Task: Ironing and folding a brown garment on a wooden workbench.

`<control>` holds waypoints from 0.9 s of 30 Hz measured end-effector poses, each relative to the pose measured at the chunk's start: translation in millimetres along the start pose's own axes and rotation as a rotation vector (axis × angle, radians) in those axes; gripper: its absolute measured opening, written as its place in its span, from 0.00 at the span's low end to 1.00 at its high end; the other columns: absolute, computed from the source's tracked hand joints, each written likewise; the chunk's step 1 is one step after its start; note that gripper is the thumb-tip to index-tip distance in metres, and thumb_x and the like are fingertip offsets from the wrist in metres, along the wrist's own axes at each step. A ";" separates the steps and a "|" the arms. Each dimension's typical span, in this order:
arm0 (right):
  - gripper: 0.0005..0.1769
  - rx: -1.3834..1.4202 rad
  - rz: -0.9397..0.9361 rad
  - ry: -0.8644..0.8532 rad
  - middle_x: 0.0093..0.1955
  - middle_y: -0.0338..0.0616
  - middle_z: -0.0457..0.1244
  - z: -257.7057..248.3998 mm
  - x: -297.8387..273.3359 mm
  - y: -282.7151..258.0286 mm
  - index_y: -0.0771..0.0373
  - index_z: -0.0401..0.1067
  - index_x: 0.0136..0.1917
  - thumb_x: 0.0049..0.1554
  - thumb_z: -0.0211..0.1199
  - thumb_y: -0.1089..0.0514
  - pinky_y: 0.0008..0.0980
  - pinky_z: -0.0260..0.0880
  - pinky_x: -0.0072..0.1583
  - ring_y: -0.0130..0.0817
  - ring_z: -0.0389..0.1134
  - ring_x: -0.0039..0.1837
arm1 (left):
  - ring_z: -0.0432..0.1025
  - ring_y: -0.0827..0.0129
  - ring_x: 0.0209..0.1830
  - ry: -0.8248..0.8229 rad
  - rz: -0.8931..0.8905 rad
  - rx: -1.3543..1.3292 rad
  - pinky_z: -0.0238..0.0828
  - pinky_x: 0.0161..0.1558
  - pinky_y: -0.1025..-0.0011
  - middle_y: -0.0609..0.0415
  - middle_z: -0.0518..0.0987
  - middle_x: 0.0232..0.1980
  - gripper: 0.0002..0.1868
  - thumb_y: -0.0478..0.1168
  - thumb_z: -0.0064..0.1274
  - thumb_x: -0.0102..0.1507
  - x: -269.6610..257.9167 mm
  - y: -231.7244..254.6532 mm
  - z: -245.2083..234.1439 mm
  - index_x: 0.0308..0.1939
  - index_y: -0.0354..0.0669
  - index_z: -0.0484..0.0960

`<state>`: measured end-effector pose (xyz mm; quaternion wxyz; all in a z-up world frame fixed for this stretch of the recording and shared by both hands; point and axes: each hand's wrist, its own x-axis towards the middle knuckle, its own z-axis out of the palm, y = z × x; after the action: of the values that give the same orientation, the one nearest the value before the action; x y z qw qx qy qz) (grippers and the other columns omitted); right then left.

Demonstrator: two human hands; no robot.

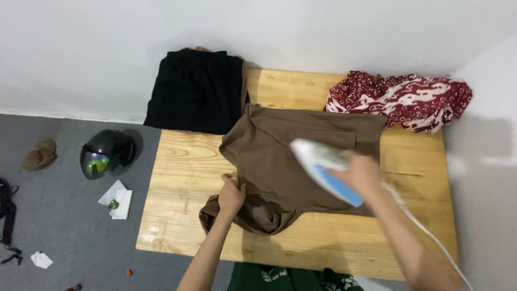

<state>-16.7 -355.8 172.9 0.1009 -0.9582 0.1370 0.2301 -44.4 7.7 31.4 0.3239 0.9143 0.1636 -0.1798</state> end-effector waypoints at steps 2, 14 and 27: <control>0.48 -0.100 -0.196 -0.018 0.42 0.47 0.72 33.8 11.0 -45.6 0.56 0.71 0.69 0.48 0.66 0.22 0.36 0.79 0.42 0.37 0.76 0.41 | 0.79 0.47 0.41 0.015 0.006 -0.091 0.78 0.42 0.55 0.41 0.82 0.38 0.31 0.46 0.58 0.64 13.2 -21.0 12.3 0.60 0.36 0.56; 0.42 -0.195 -0.495 0.066 0.37 0.53 0.70 79.8 -4.9 -115.1 0.66 0.77 0.55 0.50 0.67 0.25 0.42 0.75 0.41 0.45 0.75 0.41 | 0.80 0.49 0.36 0.062 0.082 -0.296 0.77 0.41 0.58 0.41 0.82 0.34 0.34 0.40 0.66 0.58 37.8 -74.0 38.2 0.53 0.37 0.54; 0.45 -0.177 -0.022 -0.012 0.46 0.50 0.72 37.5 -5.0 52.0 0.48 0.76 0.62 0.41 0.68 0.19 0.46 0.76 0.51 0.46 0.75 0.49 | 0.46 0.51 0.82 0.266 0.571 0.421 0.45 0.79 0.51 0.40 0.54 0.79 0.32 0.43 0.44 0.67 -8.4 38.5 31.6 0.73 0.34 0.60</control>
<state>-52.6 -394.1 135.7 0.0193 -0.9634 0.1049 0.2461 -42.9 -42.7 32.7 0.1420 0.9850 -0.0978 0.0084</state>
